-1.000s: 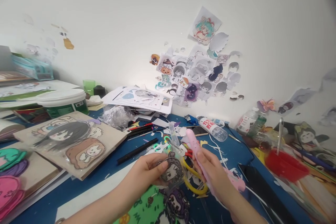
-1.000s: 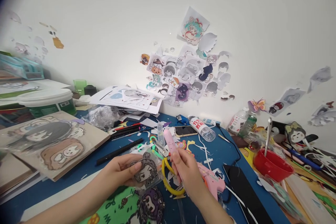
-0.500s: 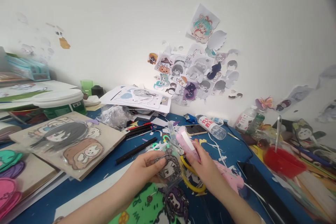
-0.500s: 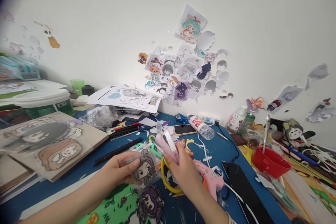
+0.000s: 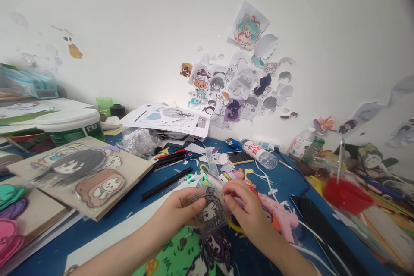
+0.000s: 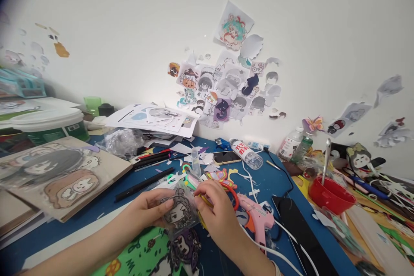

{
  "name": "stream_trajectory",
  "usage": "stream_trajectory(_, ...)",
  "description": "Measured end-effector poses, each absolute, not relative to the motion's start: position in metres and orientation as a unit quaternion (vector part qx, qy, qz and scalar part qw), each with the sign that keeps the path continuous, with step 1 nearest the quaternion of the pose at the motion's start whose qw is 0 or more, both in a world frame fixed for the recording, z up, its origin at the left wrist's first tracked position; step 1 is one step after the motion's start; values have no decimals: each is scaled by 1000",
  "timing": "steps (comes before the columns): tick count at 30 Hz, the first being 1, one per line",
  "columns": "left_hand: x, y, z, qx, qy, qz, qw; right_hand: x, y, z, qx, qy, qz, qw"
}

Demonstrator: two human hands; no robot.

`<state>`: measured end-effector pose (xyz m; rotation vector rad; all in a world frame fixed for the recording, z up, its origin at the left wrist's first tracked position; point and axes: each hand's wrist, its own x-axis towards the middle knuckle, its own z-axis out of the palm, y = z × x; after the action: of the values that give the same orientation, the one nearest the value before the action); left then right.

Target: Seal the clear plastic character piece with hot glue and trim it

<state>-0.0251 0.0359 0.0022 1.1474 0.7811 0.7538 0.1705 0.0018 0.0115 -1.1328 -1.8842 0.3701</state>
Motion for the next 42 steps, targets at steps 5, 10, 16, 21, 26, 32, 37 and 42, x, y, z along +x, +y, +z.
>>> stream_trajectory(5,-25,37,2,518,357,334,702,171,1,13,-448,-756,171,446)
stream_trajectory(10,-24,37,2,521,358,338,697,170,1,13,-442,-762,153,447)
stream_trajectory(16,-24,38,0,527,365,346,685,171,1,13,-445,-759,158,448)
stream_trajectory(21,-22,37,1,528,357,341,691,168,-2,14,-439,-767,144,446)
stream_trajectory(26,-22,36,3,529,361,340,689,167,-1,13,-442,-764,163,441)
stream_trajectory(32,-23,37,3,539,353,327,691,171,2,13,-465,-750,169,439)
stream_trajectory(37,-22,37,3,523,356,335,699,167,-1,15,-470,-738,243,420)
stream_trajectory(42,-22,38,-4,519,354,342,699,167,2,12,-472,-704,307,433)
